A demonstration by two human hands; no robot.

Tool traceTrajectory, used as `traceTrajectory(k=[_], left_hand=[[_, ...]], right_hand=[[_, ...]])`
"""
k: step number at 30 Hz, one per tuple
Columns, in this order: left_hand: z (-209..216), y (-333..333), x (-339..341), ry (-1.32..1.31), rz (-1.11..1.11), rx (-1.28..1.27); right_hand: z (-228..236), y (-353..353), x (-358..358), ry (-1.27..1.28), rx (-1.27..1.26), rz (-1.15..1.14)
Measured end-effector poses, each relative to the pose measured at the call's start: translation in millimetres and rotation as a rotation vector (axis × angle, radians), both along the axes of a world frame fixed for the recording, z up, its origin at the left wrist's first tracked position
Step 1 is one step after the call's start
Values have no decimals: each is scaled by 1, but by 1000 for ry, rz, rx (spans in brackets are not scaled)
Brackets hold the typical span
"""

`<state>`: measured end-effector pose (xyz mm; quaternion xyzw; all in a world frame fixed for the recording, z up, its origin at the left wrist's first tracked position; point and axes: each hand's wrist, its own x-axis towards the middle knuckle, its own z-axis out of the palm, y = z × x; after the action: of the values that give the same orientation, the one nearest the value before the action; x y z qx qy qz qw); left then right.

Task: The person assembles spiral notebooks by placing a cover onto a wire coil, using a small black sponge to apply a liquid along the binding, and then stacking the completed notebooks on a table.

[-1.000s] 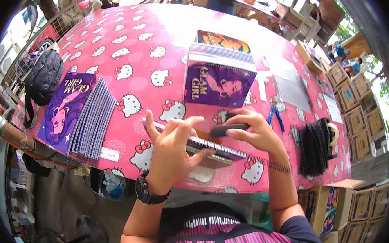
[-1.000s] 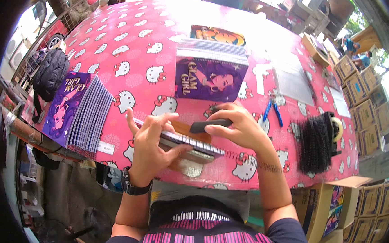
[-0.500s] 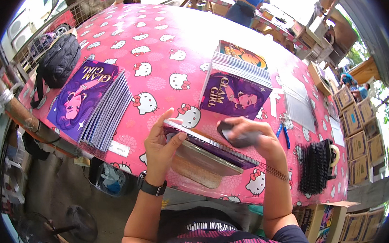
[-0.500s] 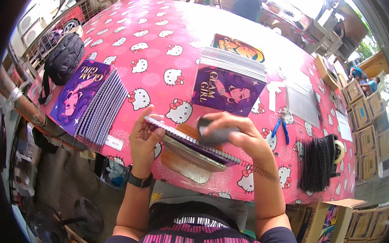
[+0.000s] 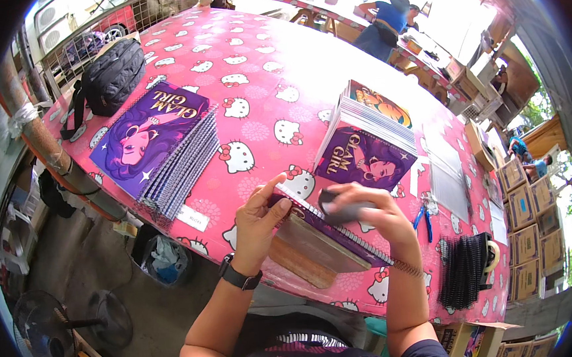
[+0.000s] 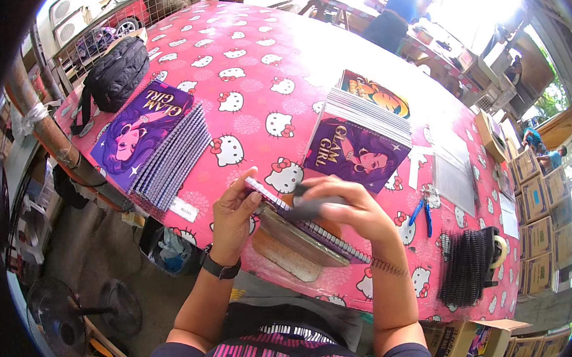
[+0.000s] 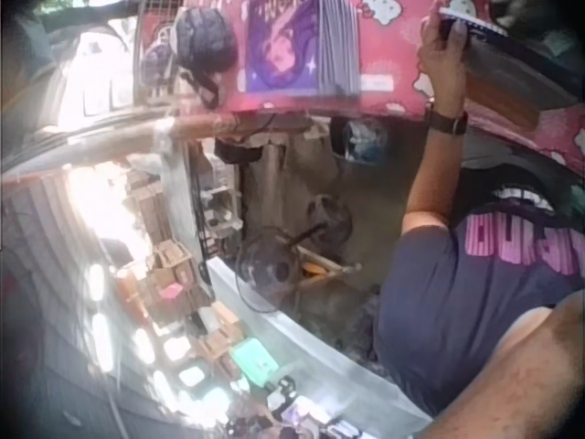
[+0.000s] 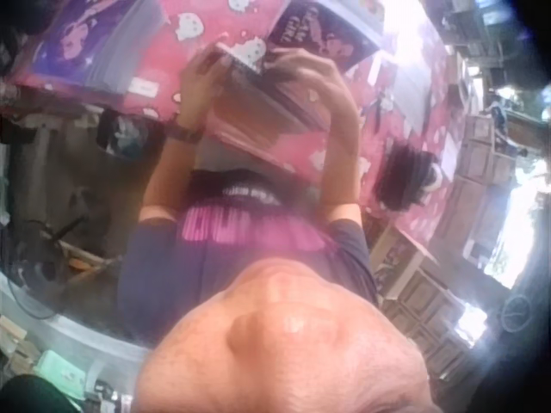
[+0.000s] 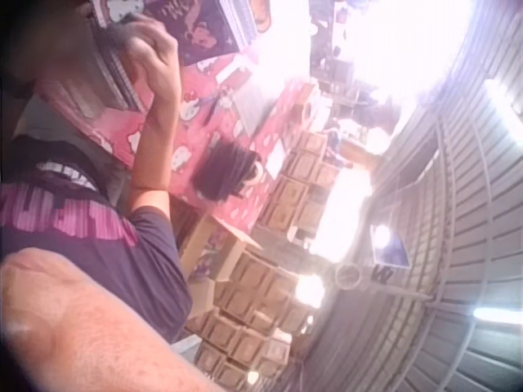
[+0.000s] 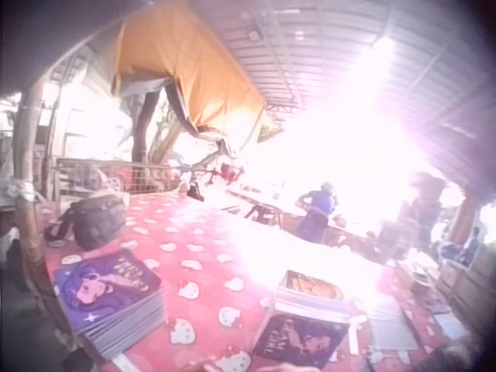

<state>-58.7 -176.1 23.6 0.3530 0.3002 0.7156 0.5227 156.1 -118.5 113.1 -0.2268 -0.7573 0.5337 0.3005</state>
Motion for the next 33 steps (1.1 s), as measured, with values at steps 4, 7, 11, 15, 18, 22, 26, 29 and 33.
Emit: traceTrajectory(k=[4, 7, 11, 15, 18, 22, 26, 29, 33], left_hand=[[2, -4, 3, -64, -3, -71], [-1, 1, 1, -55, 7, -23], [1, 1, 0, -21, 36, 0], [-2, -1, -1, 39, 54, -13], [4, 2, -3, -6, 66, 2], [6, 2, 2, -34, 22, 22], [30, -1, 5, 290, 33, 130], [63, -18, 14, 510, 72, 293], [86, -26, 45, 580, 62, 442]], right_hand=[[-4, 2, -8, 27, -93, -68], [-3, 9, -12, -227, 62, -162], [0, 10, -20, 278, -229, 123], [-3, 25, -26, -493, 344, -240], [-18, 15, -32, 216, -163, 93], [-45, 28, -11, -572, 194, -199], [-7, -2, 17, -360, 286, -333], [49, -50, -7, -9, 249, -165], [65, -83, 2, -171, 650, -416]])
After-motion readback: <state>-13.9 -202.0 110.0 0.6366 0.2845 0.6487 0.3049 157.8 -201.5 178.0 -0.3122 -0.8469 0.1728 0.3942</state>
